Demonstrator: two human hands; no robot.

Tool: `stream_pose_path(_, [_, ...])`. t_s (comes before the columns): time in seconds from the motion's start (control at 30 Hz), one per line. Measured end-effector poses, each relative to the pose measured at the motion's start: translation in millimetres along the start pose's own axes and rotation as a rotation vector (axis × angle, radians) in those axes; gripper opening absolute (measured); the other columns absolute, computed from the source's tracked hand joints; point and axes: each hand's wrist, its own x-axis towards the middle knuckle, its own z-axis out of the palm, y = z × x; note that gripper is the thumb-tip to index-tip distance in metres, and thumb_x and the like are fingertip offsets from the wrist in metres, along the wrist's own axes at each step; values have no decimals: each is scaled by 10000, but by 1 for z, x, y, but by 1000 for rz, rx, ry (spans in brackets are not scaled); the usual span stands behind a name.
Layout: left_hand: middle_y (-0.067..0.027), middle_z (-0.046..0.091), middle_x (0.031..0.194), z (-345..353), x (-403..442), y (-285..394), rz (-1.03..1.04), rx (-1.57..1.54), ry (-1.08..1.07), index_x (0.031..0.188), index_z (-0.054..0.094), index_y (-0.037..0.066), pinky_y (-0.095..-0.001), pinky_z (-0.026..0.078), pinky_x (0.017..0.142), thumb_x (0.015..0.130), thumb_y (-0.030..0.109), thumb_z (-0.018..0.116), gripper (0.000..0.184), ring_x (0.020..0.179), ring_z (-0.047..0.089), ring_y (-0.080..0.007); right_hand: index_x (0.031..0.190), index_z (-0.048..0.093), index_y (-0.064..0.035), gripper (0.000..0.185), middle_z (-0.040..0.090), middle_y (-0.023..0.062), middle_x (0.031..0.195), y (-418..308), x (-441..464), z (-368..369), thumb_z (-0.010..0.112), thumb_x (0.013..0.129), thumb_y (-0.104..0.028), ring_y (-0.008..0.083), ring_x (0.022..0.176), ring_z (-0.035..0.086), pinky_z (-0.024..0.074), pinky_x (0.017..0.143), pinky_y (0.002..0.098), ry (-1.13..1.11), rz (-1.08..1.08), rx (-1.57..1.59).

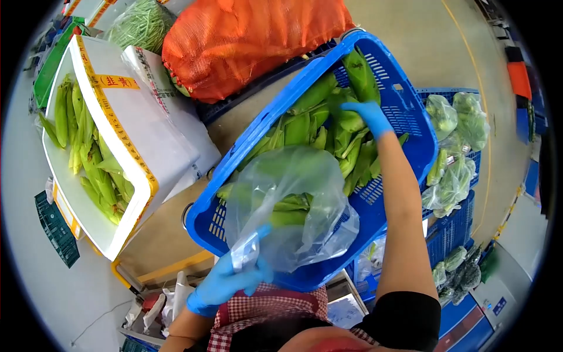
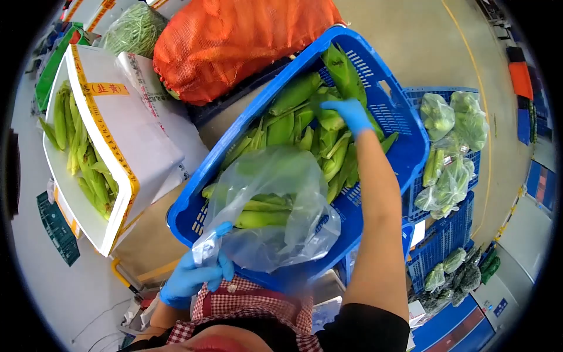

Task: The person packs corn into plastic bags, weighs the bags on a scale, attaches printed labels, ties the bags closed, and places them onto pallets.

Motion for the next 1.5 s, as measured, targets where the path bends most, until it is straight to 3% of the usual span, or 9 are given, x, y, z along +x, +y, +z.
stream_pose_path(0.2, [-87,575,830,0,2,4,169,-120,46,1394,210,71,-236,417,545,762,66,543,714,576,501,-114,1242,440,15,539,558,134,1154,22,-270,34,612,767,-175,255,1041,555,434,912,355,-184,48,1279])
stream_pose_path(0.43, [-88,549,828,8,4,18,214,-140,-63,1425,77,126,-231,398,518,710,-9,579,884,556,458,-104,1197,516,-35,604,596,101,1096,-11,-296,85,736,665,-220,212,1018,559,444,865,290,-505,-384,-356])
stream_pose_path(0.5, [-89,547,824,4,2,16,151,-140,-69,1426,73,128,-224,398,540,707,-22,583,894,583,466,-105,1122,563,-21,438,630,74,999,-4,-231,49,666,743,-217,183,891,607,484,757,281,-480,-308,19])
stream_pose_path(0.57, [-106,559,820,2,5,8,152,-38,-43,1427,79,140,-203,381,484,680,-9,599,922,554,472,-104,1100,550,3,362,628,124,906,4,-141,45,598,815,-217,184,780,617,498,668,302,7,-109,607])
stream_pose_path(0.77, [-169,579,819,4,6,1,101,-185,-65,1422,107,99,-192,400,485,678,16,642,920,502,485,-107,1126,502,74,772,583,167,1066,50,4,98,731,628,-470,218,882,598,482,782,311,482,270,-565])
stream_pose_path(1.03, [-145,575,850,0,3,14,64,-12,-39,1411,155,75,-212,412,519,717,53,601,826,544,485,-106,1155,519,-14,433,573,146,1099,-9,-186,37,536,812,-278,244,974,568,475,838,376,-133,133,1420])
stream_pose_path(1.33, [-124,549,871,5,11,25,175,-176,-94,1427,-26,156,-224,423,576,692,-42,573,969,628,489,-119,1094,603,-51,410,639,113,1000,-7,-227,42,651,750,-269,239,875,604,468,778,320,-741,-383,-178])
stream_pose_path(1.4, [-120,549,866,6,11,22,152,-131,-132,1429,-10,159,-226,421,600,689,-44,594,977,671,501,-123,984,612,-14,310,631,131,846,-17,-144,29,642,753,-219,268,741,607,484,695,364,-90,-398,420])
stream_pose_path(1.5, [-147,565,844,6,13,10,96,-56,-154,1430,-9,192,-202,404,554,671,-10,649,1025,667,534,-141,1182,445,-36,645,498,208,1144,-48,-27,5,733,643,-243,330,1060,488,430,851,408,869,-555,-403])
